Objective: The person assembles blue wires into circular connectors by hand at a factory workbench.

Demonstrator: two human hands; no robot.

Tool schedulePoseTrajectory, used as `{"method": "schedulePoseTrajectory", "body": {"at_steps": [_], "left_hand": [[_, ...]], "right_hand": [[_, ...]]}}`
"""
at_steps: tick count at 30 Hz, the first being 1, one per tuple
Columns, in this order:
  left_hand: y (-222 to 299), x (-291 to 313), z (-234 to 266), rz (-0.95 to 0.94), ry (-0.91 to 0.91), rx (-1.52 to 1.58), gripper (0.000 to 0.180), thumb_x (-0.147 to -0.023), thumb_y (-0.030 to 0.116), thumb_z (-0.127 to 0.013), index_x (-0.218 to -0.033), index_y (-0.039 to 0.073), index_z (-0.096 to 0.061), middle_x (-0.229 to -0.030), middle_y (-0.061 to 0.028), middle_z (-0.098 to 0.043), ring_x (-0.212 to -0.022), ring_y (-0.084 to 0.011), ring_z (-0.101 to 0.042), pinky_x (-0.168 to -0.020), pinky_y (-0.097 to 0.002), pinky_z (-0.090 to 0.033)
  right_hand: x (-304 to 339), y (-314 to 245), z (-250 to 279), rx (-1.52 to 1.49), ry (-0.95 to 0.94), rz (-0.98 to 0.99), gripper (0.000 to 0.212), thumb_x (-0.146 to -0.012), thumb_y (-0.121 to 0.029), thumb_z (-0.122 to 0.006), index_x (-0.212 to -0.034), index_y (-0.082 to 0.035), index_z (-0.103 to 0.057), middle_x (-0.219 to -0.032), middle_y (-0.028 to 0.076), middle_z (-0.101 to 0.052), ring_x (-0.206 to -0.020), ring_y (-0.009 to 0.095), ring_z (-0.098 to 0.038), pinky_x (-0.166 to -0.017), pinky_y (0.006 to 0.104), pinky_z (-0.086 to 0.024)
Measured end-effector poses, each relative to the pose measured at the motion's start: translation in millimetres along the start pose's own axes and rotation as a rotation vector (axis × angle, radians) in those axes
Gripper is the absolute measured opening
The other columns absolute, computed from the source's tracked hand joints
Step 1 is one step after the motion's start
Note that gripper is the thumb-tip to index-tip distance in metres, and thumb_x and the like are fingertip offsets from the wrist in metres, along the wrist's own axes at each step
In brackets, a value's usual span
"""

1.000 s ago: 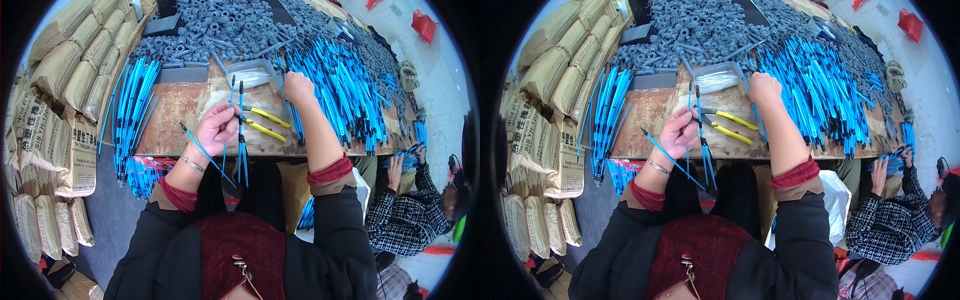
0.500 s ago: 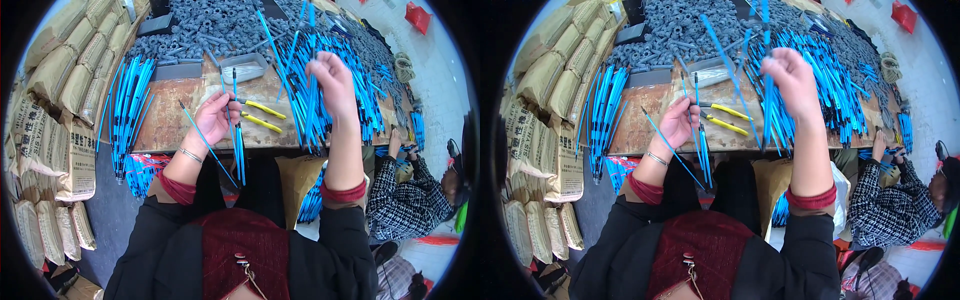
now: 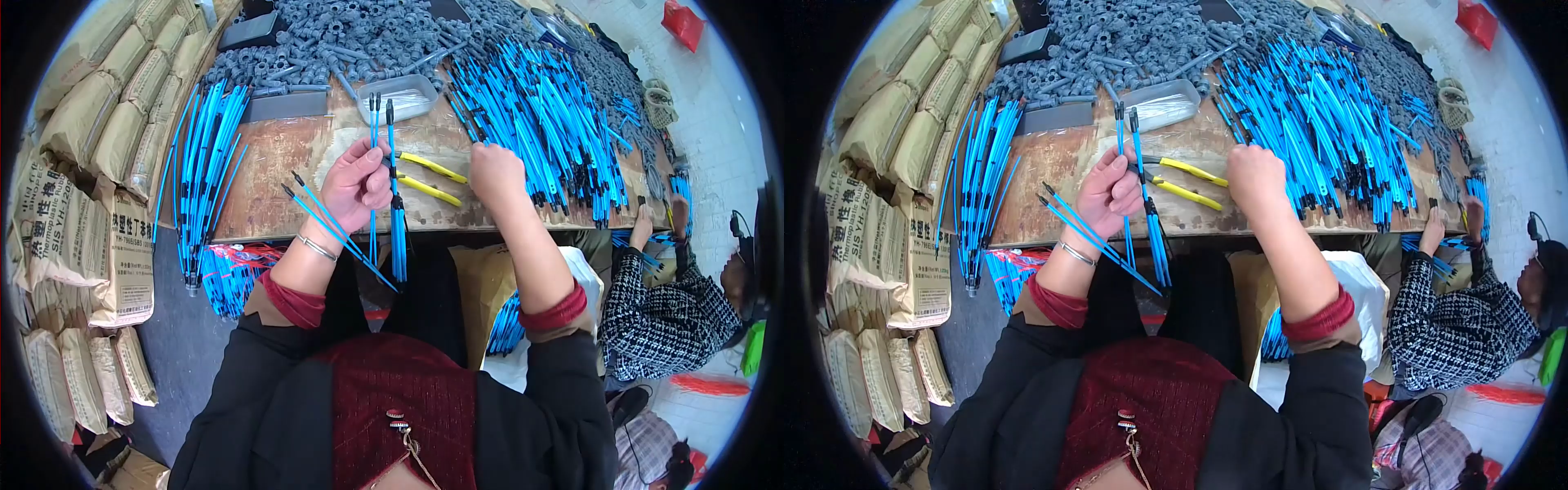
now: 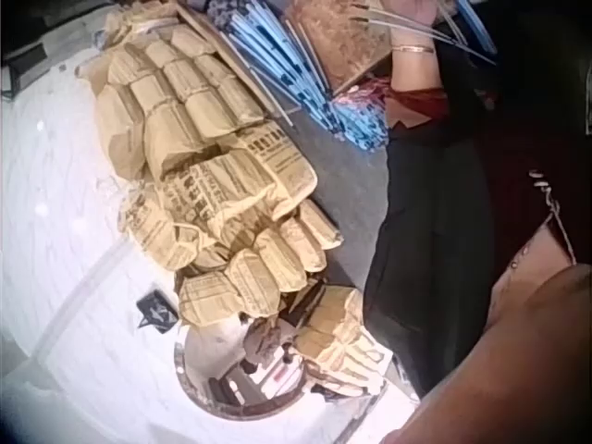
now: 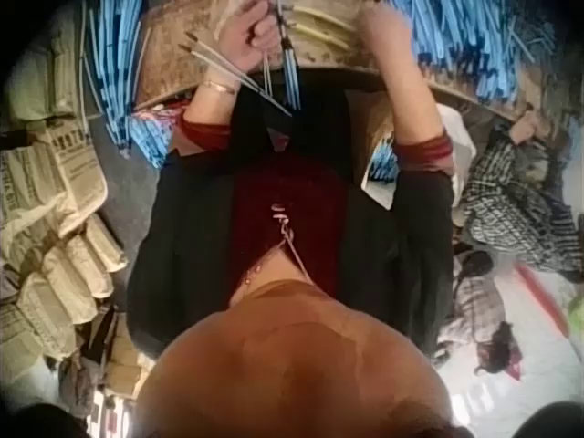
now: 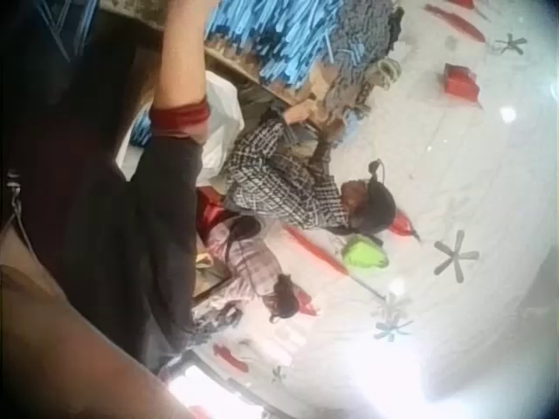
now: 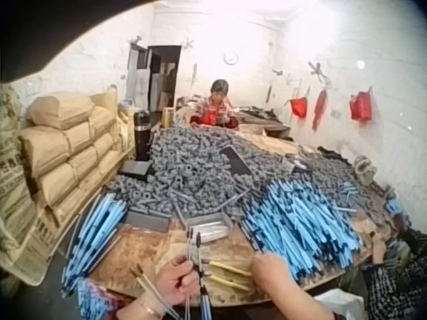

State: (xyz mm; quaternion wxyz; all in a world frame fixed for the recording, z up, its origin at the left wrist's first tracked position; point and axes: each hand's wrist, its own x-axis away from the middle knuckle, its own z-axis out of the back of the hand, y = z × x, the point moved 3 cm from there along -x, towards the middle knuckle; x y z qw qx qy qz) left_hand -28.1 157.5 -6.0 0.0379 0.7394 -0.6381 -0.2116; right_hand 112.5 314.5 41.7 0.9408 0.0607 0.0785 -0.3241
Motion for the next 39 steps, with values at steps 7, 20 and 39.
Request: {"method": "schedulePoseTrajectory", "body": {"at_steps": [7, 20, 39], "left_hand": [[-1.2, 4.8, 2.9, -0.051, 0.119, -0.094, 0.014, -0.091, 0.012, -0.051, -0.104, 0.009, -0.056, -0.085, -0.0122, -0.065, -0.071, -0.0214, -0.064, -0.060, -0.0330, -0.051], [0.7, 3.3, 9.8, -0.096, 0.172, -0.085, 0.016, -0.091, 0.009, -0.049, -0.105, 0.008, -0.056, -0.100, -0.0180, -0.064, -0.088, -0.0274, -0.065, -0.075, -0.0387, -0.053], [-7.6, -8.0, -23.2, -0.067, 0.079, 0.050, 0.015, -0.087, 0.009, -0.053, -0.101, 0.008, -0.057, -0.083, -0.0106, -0.063, -0.077, -0.0245, -0.063, -0.069, -0.0389, -0.052]], "right_hand": [[-10.0, 1.3, -13.2, 0.245, 0.033, -0.031, 0.010, -0.079, -0.011, -0.051, -0.075, -0.007, -0.059, -0.076, 0.009, -0.064, -0.070, 0.025, -0.065, -0.057, 0.0366, -0.052], [13.0, 38.4, 71.4, -0.282, 0.341, -0.107, 0.015, -0.090, -0.016, -0.048, -0.092, -0.003, -0.055, -0.073, 0.010, -0.059, -0.061, 0.019, -0.058, -0.056, 0.0315, -0.047], [59.4, -49.2, 40.8, -0.762, -0.125, 0.018, 0.021, -0.089, -0.019, -0.052, -0.094, 0.001, -0.057, -0.067, 0.014, -0.062, -0.063, 0.028, -0.062, -0.059, 0.0363, -0.049]]}}
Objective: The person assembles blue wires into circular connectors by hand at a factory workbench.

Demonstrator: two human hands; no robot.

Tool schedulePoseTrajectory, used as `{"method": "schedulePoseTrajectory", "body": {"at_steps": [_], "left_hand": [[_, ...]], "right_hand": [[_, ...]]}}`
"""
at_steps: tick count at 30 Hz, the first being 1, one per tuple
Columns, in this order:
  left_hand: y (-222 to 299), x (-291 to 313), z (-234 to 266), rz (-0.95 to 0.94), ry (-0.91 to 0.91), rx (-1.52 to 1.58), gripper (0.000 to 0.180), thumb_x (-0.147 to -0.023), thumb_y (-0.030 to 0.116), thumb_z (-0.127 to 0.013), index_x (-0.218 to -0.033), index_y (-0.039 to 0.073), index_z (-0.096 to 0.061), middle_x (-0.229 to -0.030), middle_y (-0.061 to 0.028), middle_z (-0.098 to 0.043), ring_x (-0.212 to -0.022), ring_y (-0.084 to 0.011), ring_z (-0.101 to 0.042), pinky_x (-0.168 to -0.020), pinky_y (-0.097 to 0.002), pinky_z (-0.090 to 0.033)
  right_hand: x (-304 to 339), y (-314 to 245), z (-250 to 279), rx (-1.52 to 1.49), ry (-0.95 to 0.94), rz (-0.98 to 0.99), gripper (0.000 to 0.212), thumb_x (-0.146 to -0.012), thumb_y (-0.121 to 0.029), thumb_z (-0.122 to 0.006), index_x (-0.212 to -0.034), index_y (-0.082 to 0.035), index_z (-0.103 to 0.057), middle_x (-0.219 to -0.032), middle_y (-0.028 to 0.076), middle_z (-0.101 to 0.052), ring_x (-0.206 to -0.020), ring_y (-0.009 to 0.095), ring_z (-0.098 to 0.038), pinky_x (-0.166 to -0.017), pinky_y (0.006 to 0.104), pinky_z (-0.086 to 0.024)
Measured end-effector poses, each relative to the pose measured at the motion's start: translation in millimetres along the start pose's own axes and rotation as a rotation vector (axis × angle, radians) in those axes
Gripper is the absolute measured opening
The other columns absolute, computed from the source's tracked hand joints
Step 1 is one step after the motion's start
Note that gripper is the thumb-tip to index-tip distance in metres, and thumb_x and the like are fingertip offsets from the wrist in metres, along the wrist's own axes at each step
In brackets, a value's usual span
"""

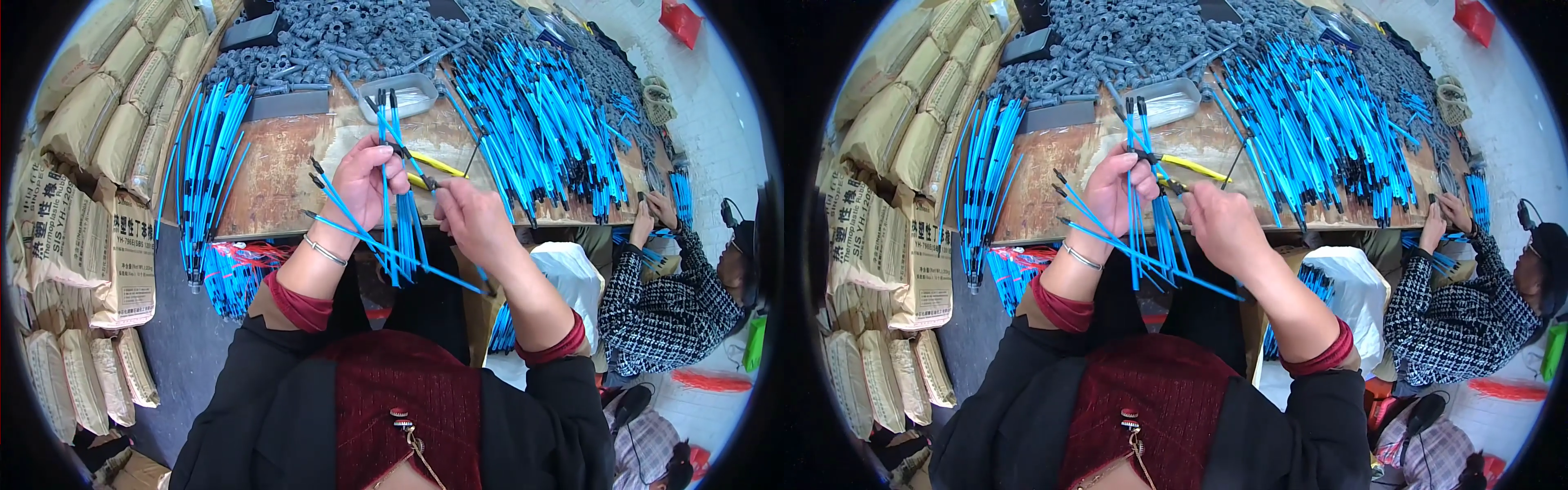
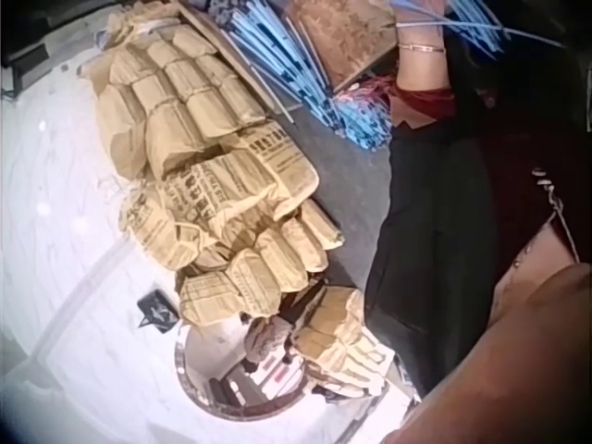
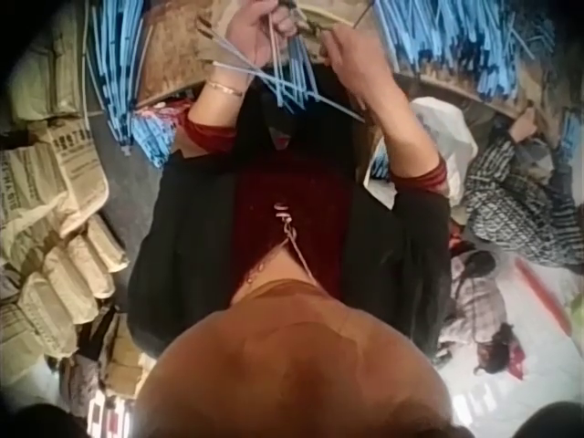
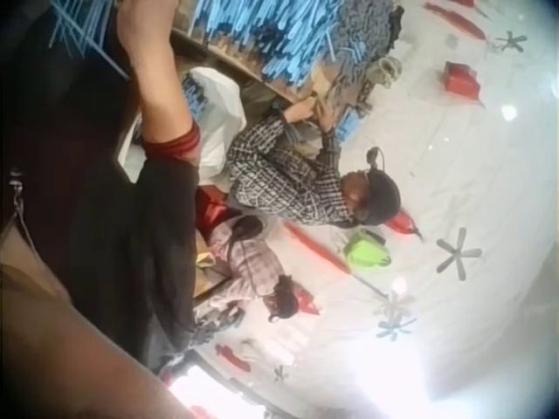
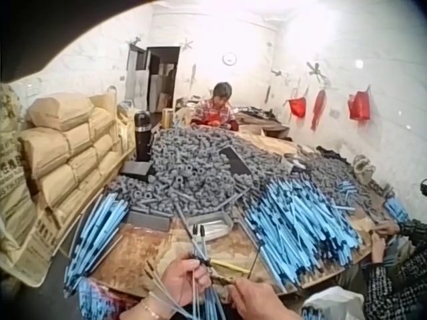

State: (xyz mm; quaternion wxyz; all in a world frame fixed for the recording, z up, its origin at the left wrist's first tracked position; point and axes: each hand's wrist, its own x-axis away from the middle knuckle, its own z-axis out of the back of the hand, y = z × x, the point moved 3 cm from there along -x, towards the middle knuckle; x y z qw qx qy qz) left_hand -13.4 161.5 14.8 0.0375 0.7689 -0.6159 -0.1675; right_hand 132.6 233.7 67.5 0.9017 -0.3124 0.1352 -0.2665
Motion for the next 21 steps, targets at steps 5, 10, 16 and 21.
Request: {"method": "schedulePoseTrajectory", "body": {"at_steps": [5, 10, 16, 21], "left_hand": [[-0.5, 7.9, -9.5, -0.164, 0.429, -0.215, 0.014, -0.086, 0.009, -0.055, -0.100, 0.009, -0.058, -0.070, -0.0056, -0.058, -0.060, -0.0187, -0.057, -0.056, -0.0338, -0.048], [2.1, 4.9, 18.0, 0.096, -0.118, 0.054, 0.014, -0.088, 0.010, -0.054, -0.101, 0.009, -0.058, -0.079, -0.0098, -0.063, -0.068, -0.0224, -0.062, -0.063, -0.0360, -0.052], [0.7, 10.3, 13.9, 0.110, -0.125, -0.036, 0.015, -0.089, 0.015, -0.055, -0.102, 0.008, -0.057, -0.092, -0.0156, -0.065, -0.085, -0.0282, -0.065, -0.077, -0.0431, -0.053], [12.2, 15.7, 7.1, -0.038, 0.179, -0.237, 0.015, -0.089, 0.017, -0.056, -0.100, 0.007, -0.057, -0.092, -0.0164, -0.065, -0.084, -0.0285, -0.065, -0.076, -0.0435, -0.053]], "right_hand": [[-52.9, 34.6, 32.8, 0.540, 0.228, -0.156, 0.031, -0.087, -0.033, -0.051, -0.088, -0.003, -0.061, -0.080, 0.018, -0.063, -0.076, 0.034, -0.062, -0.067, 0.0440, -0.049], [-81.7, 81.8, 24.0, 0.854, 0.240, -0.150, 0.031, -0.087, -0.032, -0.050, -0.088, -0.003, -0.060, -0.082, 0.021, -0.063, -0.079, 0.039, -0.061, -0.072, 0.0457, -0.049], [-58.9, 51.5, 79.4, 0.697, 0.367, -0.239, 0.027, -0.088, -0.025, -0.047, -0.097, -0.002, -0.058, -0.079, 0.020, -0.063, -0.076, 0.036, -0.062, -0.070, 0.0448, -0.049], [-9.8, -25.4, 119.6, -0.238, 0.253, 0.009, 0.030, -0.092, -0.024, -0.044, -0.103, 0.001, -0.057, -0.066, 0.010, -0.058, -0.055, 0.017, -0.057, -0.053, 0.0289, -0.046]]}}
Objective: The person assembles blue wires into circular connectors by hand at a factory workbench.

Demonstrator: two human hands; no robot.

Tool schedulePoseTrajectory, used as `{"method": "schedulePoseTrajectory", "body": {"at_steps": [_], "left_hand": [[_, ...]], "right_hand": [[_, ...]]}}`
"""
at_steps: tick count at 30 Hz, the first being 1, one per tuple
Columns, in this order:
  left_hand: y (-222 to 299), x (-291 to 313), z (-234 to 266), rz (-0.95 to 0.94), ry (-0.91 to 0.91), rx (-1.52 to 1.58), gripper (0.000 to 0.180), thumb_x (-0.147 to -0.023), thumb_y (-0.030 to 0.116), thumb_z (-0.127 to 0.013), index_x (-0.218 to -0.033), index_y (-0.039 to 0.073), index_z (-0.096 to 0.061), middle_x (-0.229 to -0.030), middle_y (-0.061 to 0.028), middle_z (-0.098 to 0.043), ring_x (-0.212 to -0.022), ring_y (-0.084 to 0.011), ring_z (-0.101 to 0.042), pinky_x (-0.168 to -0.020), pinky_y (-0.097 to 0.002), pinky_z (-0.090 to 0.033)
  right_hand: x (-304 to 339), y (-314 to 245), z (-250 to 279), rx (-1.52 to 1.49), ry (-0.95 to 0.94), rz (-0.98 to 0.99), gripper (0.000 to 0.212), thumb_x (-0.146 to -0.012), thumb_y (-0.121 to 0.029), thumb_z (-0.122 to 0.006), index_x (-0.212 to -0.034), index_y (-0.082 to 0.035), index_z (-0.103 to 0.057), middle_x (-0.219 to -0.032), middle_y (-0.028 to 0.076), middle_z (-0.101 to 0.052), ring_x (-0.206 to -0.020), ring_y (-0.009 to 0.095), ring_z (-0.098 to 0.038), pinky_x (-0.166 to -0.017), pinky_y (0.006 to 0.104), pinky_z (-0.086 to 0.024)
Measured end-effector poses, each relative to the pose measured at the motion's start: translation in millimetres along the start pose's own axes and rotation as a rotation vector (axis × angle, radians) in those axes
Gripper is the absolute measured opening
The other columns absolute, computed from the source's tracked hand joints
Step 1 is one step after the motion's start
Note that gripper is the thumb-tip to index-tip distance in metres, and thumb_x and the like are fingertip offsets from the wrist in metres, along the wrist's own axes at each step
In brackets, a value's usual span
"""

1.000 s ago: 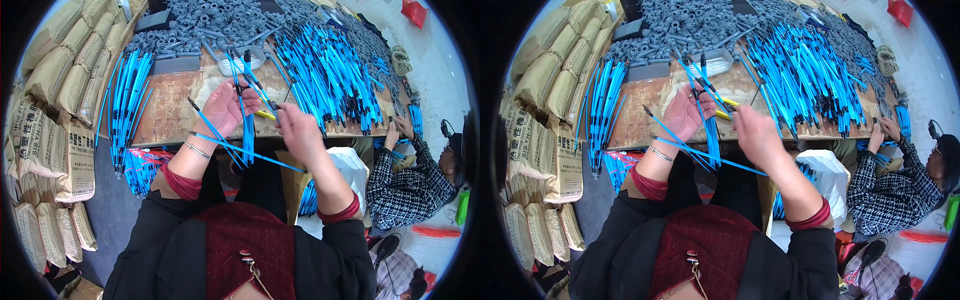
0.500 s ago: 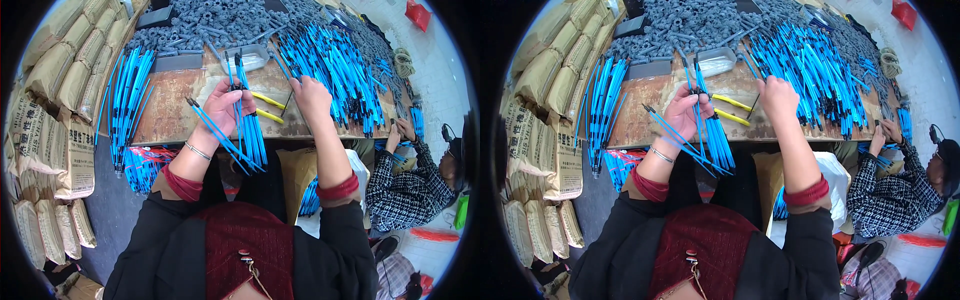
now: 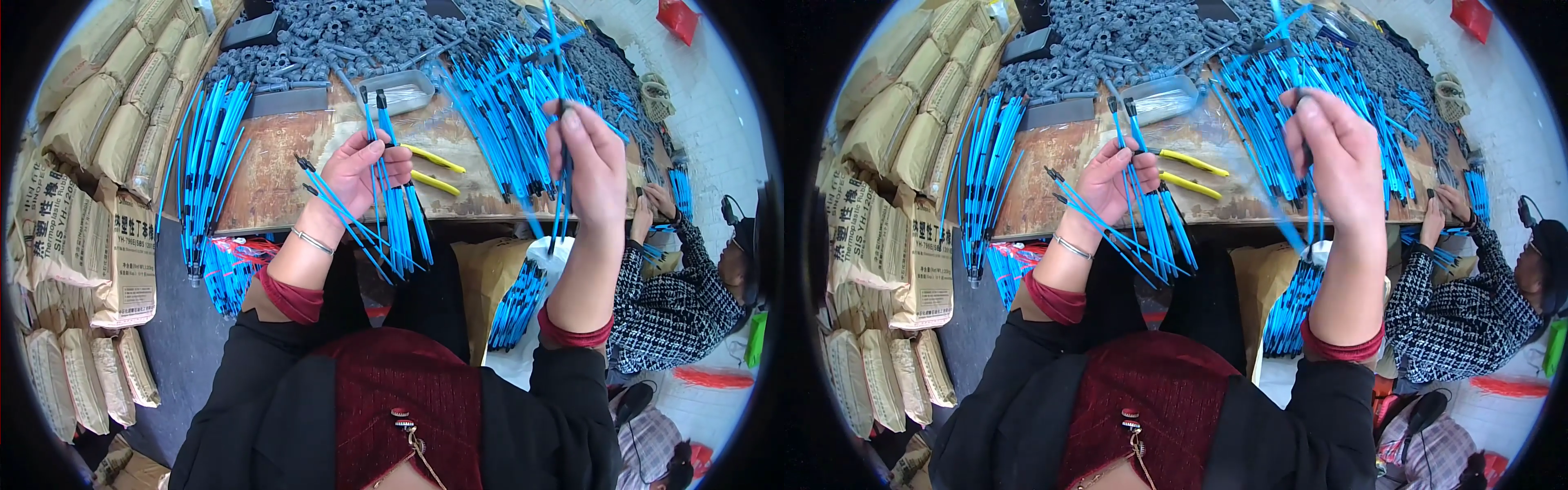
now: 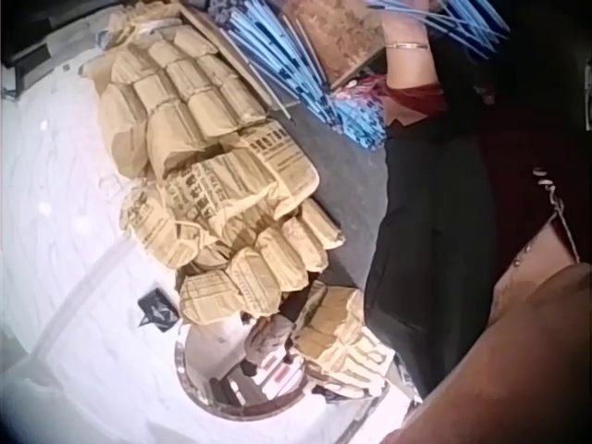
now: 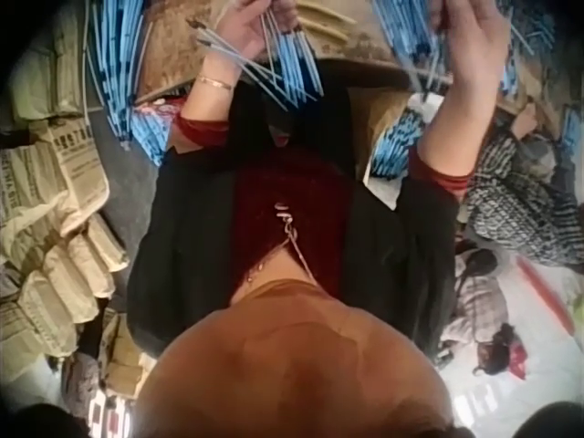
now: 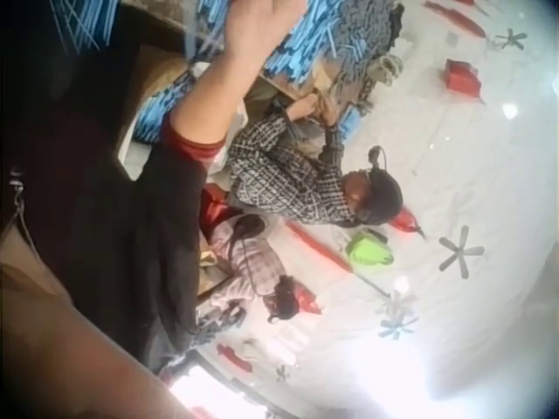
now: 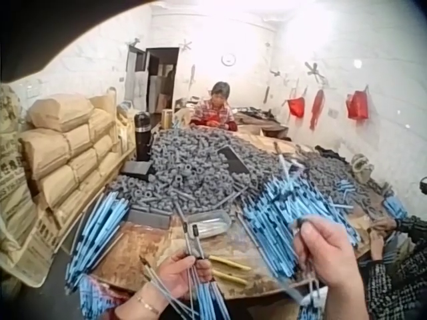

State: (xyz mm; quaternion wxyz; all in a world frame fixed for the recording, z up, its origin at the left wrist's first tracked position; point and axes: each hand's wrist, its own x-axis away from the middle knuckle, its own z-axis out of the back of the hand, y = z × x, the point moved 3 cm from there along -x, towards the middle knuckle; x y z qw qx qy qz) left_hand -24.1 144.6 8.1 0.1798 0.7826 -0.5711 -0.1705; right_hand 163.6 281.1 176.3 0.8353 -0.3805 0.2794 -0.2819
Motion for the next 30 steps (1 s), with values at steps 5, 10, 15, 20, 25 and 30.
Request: {"method": "schedulePoseTrajectory", "body": {"at_steps": [5, 10, 15, 20, 25, 30], "left_hand": [[-6.2, -4.5, -20.8, 0.102, -0.159, 0.115, 0.014, -0.088, 0.016, -0.057, -0.099, 0.007, -0.057, -0.087, -0.0148, -0.065, -0.080, -0.0269, -0.065, -0.074, -0.0424, -0.053], [-2.1, -4.1, -7.7, -0.079, -0.118, 0.013, 0.014, -0.087, 0.015, -0.059, -0.098, 0.007, -0.057, -0.081, -0.0131, -0.064, -0.074, -0.0245, -0.064, -0.070, -0.0417, -0.053], [-2.9, -6.9, -0.7, -0.055, -0.169, 0.105, 0.014, -0.087, 0.014, -0.059, -0.098, 0.007, -0.058, -0.077, -0.0108, -0.063, -0.069, -0.0213, -0.062, -0.066, -0.0400, -0.053], [-3.2, -3.5, -14.3, -0.093, 0.033, 0.074, 0.016, -0.087, 0.013, -0.058, -0.102, 0.007, -0.059, -0.081, -0.0108, -0.064, -0.070, -0.0204, -0.063, -0.066, -0.0385, -0.054], [-2.4, -9.3, 9.8, -0.047, -0.083, 0.171, 0.019, -0.088, 0.014, -0.057, -0.105, 0.006, -0.059, -0.087, -0.0128, -0.066, -0.075, -0.0233, -0.065, -0.070, -0.0399, -0.054], [0.5, -10.5, 12.0, -0.035, -0.062, 0.139, 0.018, -0.088, 0.015, -0.057, -0.104, 0.006, -0.059, -0.089, -0.0135, -0.066, -0.076, -0.0244, -0.066, -0.072, -0.0412, -0.055]], "right_hand": [[32.6, 13.5, -68.5, -0.183, -0.496, -0.171, 0.030, -0.093, -0.025, -0.047, -0.091, 0.003, -0.059, -0.064, 0.004, -0.058, -0.053, 0.011, -0.055, -0.052, 0.0226, -0.045], [16.1, 47.2, -102.4, 0.083, -0.322, 0.035, 0.027, -0.089, -0.025, -0.053, -0.084, 0.001, -0.058, -0.063, 0.008, -0.059, -0.058, 0.018, -0.059, -0.056, 0.0316, -0.048], [-47.7, 126.4, -79.3, 1.078, 0.235, 0.119, 0.028, -0.083, -0.030, -0.058, -0.079, -0.002, -0.056, -0.070, 0.014, -0.061, -0.075, 0.032, -0.062, -0.062, 0.0417, -0.049], [-53.2, 144.4, -63.8, 1.133, 0.193, 0.026, 0.025, -0.083, -0.029, -0.058, -0.081, -0.004, -0.057, -0.072, 0.014, -0.061, -0.076, 0.032, -0.062, -0.061, 0.0421, -0.048], [-50.6, 85.7, -23.7, 0.769, 0.361, 0.088, 0.026, -0.086, -0.029, -0.056, -0.083, -0.004, -0.058, -0.067, 0.010, -0.059, -0.068, 0.023, -0.061, -0.058, 0.0377, -0.047], [-30.4, 10.8, -2.3, 0.113, 0.107, -0.003, 0.027, -0.088, -0.029, -0.056, -0.086, -0.002, -0.059, -0.065, 0.002, -0.056, -0.059, 0.009, -0.052, -0.053, 0.0246, -0.041]]}}
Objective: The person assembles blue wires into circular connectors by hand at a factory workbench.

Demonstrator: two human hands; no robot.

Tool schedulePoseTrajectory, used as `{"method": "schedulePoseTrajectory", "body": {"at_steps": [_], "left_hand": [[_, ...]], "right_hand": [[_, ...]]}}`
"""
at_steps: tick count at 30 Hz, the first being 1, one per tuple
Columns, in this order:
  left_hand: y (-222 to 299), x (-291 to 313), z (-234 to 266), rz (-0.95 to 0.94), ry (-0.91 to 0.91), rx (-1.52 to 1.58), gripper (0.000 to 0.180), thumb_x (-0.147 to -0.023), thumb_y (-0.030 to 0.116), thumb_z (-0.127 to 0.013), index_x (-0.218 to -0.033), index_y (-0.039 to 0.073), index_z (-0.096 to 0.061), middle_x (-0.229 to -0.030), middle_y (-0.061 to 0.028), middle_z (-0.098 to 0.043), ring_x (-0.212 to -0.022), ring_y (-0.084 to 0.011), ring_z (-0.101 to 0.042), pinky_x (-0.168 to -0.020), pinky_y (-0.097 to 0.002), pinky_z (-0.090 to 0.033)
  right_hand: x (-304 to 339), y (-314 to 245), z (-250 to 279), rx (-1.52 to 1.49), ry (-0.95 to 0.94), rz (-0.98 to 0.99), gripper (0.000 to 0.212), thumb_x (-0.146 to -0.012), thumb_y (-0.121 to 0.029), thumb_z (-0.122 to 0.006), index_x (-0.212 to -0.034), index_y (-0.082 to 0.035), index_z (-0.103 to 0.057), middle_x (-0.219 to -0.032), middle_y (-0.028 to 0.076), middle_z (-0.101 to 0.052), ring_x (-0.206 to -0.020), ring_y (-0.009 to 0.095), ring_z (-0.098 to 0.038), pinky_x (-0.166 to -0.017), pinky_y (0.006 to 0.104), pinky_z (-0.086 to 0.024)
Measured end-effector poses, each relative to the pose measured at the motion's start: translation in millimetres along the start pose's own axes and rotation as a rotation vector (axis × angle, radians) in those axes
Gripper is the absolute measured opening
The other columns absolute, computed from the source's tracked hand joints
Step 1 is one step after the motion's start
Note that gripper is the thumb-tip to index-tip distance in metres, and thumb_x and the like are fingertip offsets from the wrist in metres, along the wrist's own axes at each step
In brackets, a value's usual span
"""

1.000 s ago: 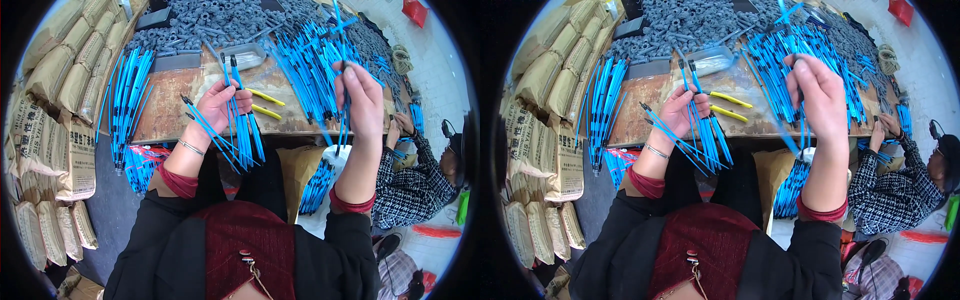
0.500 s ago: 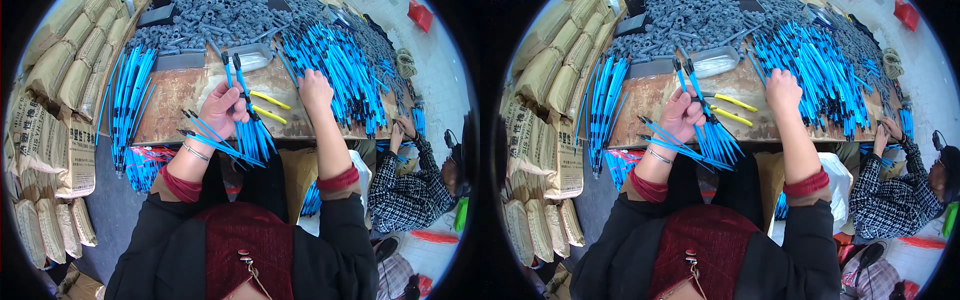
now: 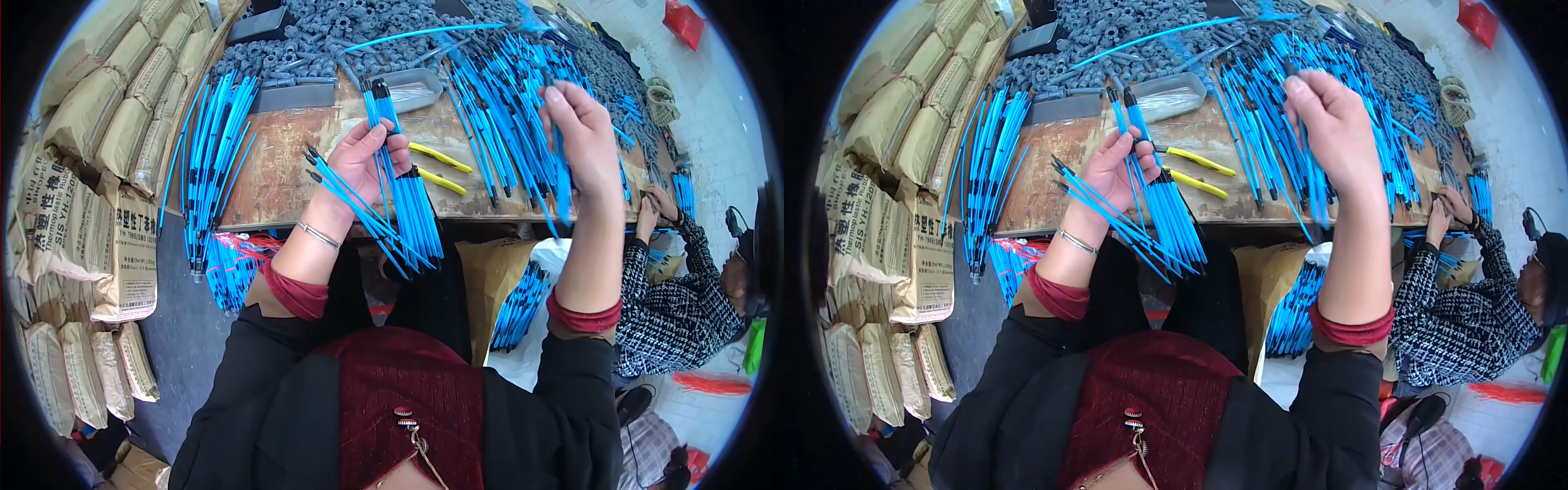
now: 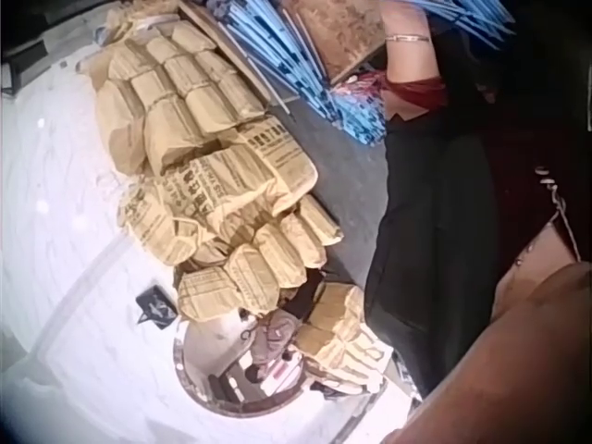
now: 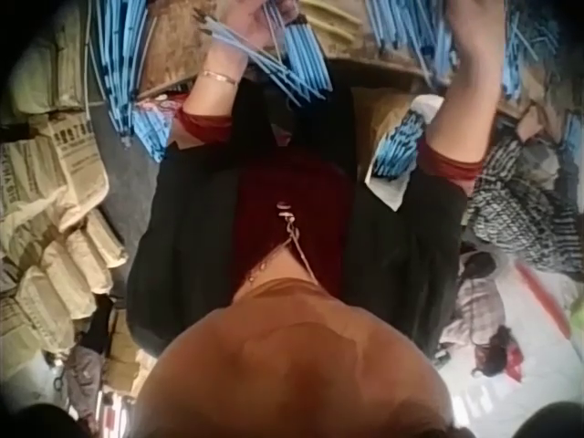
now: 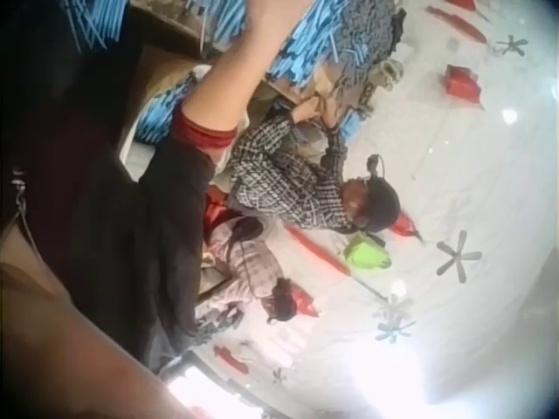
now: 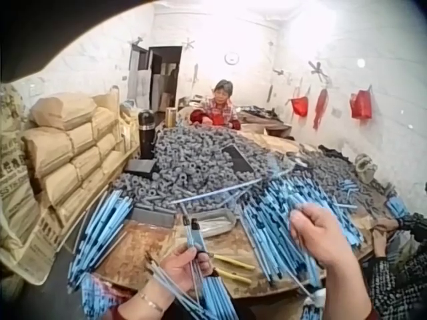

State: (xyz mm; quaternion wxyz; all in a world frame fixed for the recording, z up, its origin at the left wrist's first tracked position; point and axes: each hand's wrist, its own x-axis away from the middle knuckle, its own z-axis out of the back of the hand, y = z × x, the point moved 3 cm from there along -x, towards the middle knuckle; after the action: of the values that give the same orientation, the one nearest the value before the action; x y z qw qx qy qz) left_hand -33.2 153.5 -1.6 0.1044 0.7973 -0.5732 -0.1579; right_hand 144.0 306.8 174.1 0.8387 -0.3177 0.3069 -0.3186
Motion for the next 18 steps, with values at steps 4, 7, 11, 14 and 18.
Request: {"method": "schedulePoseTrajectory", "body": {"at_steps": [4, 7, 11, 14, 18], "left_hand": [[-2.4, 1.0, -15.2, 0.018, 0.081, -0.024, 0.016, -0.088, 0.017, -0.057, -0.101, 0.006, -0.058, -0.087, -0.0127, -0.066, -0.075, -0.0244, -0.065, -0.071, -0.0416, -0.055], [-5.5, 1.4, -21.1, -0.007, -0.085, 0.019, 0.017, -0.088, 0.018, -0.058, -0.099, 0.005, -0.058, -0.086, -0.0127, -0.066, -0.072, -0.0239, -0.065, -0.069, -0.0420, -0.055], [1.0, 2.3, -11.9, -0.126, -0.016, -0.097, 0.017, -0.088, 0.018, -0.058, -0.100, 0.006, -0.057, -0.085, -0.0138, -0.065, -0.069, -0.0240, -0.064, -0.066, -0.0403, -0.055], [0.4, 1.6, -4.4, 0.004, -0.163, 0.065, 0.016, -0.087, 0.016, -0.059, -0.101, 0.007, -0.057, -0.085, -0.0143, -0.065, -0.067, -0.0228, -0.064, -0.063, -0.0385, -0.054], [-1.1, 10.6, -20.7, -0.023, -0.127, -0.090, 0.014, -0.087, 0.013, -0.058, -0.101, 0.008, -0.058, -0.086, -0.0152, -0.066, -0.064, -0.0210, -0.062, -0.060, -0.0364, -0.053]], "right_hand": [[40.2, -26.2, -32.8, -0.257, -0.529, -0.026, 0.023, -0.088, -0.023, -0.055, -0.081, -0.002, -0.059, -0.061, 0.001, -0.055, -0.052, 0.007, -0.049, -0.049, 0.0228, -0.039], [63.2, -19.0, -73.1, 0.021, -0.506, 0.218, 0.021, -0.087, -0.021, -0.056, -0.083, 0.000, -0.059, -0.060, 0.004, -0.055, -0.053, 0.008, -0.051, -0.050, 0.0237, -0.042], [58.0, 14.5, -97.6, 0.008, -0.478, 0.157, 0.020, -0.085, -0.019, -0.058, -0.090, 0.000, -0.062, -0.060, 0.005, -0.057, -0.057, 0.010, -0.055, -0.055, 0.0262, -0.046], [1.2, 57.3, -83.9, 0.186, -0.187, 0.019, 0.019, -0.084, -0.018, -0.059, -0.093, -0.003, -0.066, -0.069, 0.011, -0.064, -0.068, 0.022, -0.065, -0.060, 0.0330, -0.050], [-57.4, 128.5, -93.4, 0.620, -0.118, 0.082, 0.019, -0.080, -0.013, -0.058, -0.095, -0.005, -0.067, -0.088, 0.018, -0.065, -0.082, 0.033, -0.064, -0.072, 0.0391, -0.051]]}}
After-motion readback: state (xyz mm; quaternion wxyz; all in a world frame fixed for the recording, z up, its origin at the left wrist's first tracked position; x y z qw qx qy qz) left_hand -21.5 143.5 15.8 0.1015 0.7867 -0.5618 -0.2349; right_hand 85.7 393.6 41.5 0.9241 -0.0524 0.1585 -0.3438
